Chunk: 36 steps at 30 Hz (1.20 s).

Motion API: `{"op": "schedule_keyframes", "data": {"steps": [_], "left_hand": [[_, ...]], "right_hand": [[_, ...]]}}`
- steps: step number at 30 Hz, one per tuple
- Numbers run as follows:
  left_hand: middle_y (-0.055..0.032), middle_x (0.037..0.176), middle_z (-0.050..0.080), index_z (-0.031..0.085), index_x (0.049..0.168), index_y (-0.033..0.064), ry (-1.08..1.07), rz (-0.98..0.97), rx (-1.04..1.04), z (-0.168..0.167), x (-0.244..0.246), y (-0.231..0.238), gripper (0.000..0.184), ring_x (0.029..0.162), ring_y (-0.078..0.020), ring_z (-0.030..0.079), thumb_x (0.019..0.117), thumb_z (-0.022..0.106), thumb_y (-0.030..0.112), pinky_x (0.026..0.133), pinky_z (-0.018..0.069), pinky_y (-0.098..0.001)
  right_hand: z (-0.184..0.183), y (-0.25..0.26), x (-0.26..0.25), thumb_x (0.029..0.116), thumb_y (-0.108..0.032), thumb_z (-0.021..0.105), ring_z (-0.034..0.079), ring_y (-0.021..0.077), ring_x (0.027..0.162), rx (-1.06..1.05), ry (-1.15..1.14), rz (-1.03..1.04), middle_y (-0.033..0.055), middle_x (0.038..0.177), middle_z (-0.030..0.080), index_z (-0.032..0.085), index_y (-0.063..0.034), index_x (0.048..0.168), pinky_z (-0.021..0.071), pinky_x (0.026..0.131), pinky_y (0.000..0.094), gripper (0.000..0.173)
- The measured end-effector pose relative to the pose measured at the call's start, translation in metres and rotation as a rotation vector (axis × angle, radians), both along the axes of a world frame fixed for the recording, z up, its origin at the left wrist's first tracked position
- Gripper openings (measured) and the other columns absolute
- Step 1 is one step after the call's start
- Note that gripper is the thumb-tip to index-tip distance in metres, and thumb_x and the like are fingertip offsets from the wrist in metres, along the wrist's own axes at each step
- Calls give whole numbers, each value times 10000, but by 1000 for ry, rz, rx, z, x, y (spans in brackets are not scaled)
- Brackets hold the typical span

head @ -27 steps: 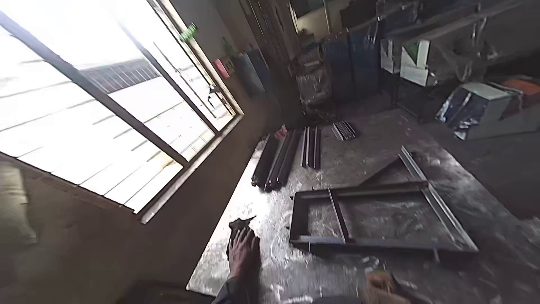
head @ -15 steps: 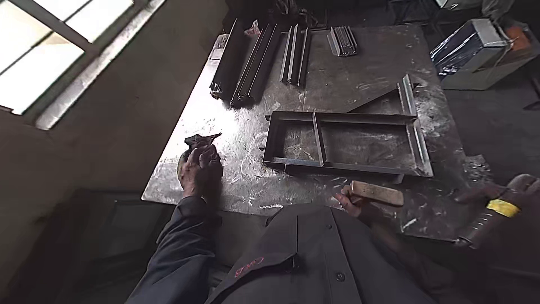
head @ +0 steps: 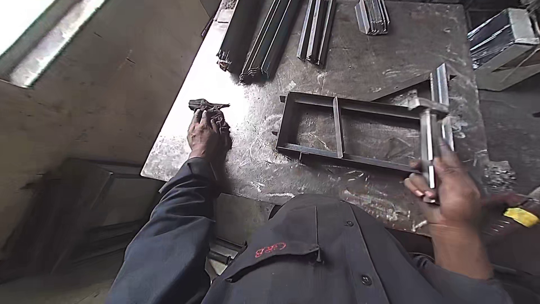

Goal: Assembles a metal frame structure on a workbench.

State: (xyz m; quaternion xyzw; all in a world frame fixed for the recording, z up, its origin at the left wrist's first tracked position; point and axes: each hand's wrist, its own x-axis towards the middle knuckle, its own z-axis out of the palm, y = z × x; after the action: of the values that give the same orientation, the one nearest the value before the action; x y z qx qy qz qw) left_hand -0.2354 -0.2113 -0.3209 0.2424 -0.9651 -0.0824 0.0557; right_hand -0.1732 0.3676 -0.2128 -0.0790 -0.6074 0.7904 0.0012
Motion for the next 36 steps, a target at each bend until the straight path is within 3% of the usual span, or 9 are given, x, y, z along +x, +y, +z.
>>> {"op": "schedule_keyframes", "data": {"steps": [8, 10, 13, 17, 25, 28, 31, 33, 36], "left_hand": [[-149, 1643, 378, 482, 1533, 108, 42, 37, 48, -7, -10, -4, 522, 1492, -350, 408, 1072, 384, 333, 1169, 383, -595], [-147, 1645, 376, 485, 1532, 115, 38, 47, 49, -5, -10, -2, 518, 1493, -348, 407, 1077, 378, 336, 1169, 384, -593], [-151, 1647, 371, 482, 1532, 116, 29, 46, 72, 0, -10, 3, 510, 1496, -361, 399, 1083, 379, 335, 1166, 379, -611], [-152, 1631, 396, 505, 1517, 129, 60, 43, 78, -2, -8, 1, 496, 1476, -376, 424, 1080, 389, 334, 1138, 397, -637], [-142, 1614, 423, 553, 1476, 182, 74, 28, 108, -3, -6, -2, 451, 1466, -382, 433, 1076, 411, 334, 1115, 405, -659], [-135, 1616, 420, 556, 1471, 210, 67, 38, 102, -8, -7, -5, 450, 1458, -392, 439, 1072, 408, 357, 1093, 408, -685], [-130, 1614, 427, 552, 1475, 211, 62, 40, 98, -10, -7, -7, 457, 1462, -384, 437, 1070, 402, 362, 1101, 406, -677], [-157, 1609, 426, 531, 1500, 179, 62, 37, 82, -15, -6, -13, 493, 1438, -403, 463, 1066, 399, 372, 1091, 414, -676], [-161, 1588, 456, 539, 1495, 158, 81, 19, 53, -23, -10, -21, 514, 1410, -395, 500, 1060, 397, 392, 1085, 435, -654]], "right_hand": [[14, -9, -36, 1113, -214, 363, 439, 18, 436, -140, -158, -435, -11, 791, 607, 508, -174, 1166, 399, 394, 149, 160], [12, -41, -36, 1115, -192, 366, 441, 24, 446, 22, -276, -378, -15, 781, 603, 478, -153, 1208, 408, 405, 168, 150], [-2, -84, -25, 1112, -156, 382, 443, 37, 438, 168, -474, 47, 31, 809, 633, 326, -164, 1554, 401, 388, 187, 446], [-12, -106, -25, 1090, -140, 445, 418, 58, 410, -10, -555, 467, 58, 795, 602, 287, -178, 1616, 383, 355, 192, 550], [68, -76, -59, 1102, -321, 432, 479, 183, 407, 931, 134, 189, 65, 744, 619, 160, -284, 1659, 453, 354, 372, 620], [104, -67, -69, 1117, -292, 375, 496, 141, 411, 1095, 397, 1, 56, 787, 639, 125, -131, 1651, 447, 329, 322, 611], [70, -67, -94, 1109, -227, 394, 631, 176, 585, 1279, 571, -180, 103, 879, 684, 164, 22, 1616, 566, 529, 384, 610], [19, -60, -90, 1100, -262, 414, 675, 328, 635, 1473, 353, -93, 167, 813, 691, 242, -65, 1630, 568, 610, 531, 591], [-19, -38, -87, 1105, -356, 414, 691, 451, 768, 1509, -204, 294, 257, 903, 687, 71, -254, 1666, 552, 709, 637, 665]]}}
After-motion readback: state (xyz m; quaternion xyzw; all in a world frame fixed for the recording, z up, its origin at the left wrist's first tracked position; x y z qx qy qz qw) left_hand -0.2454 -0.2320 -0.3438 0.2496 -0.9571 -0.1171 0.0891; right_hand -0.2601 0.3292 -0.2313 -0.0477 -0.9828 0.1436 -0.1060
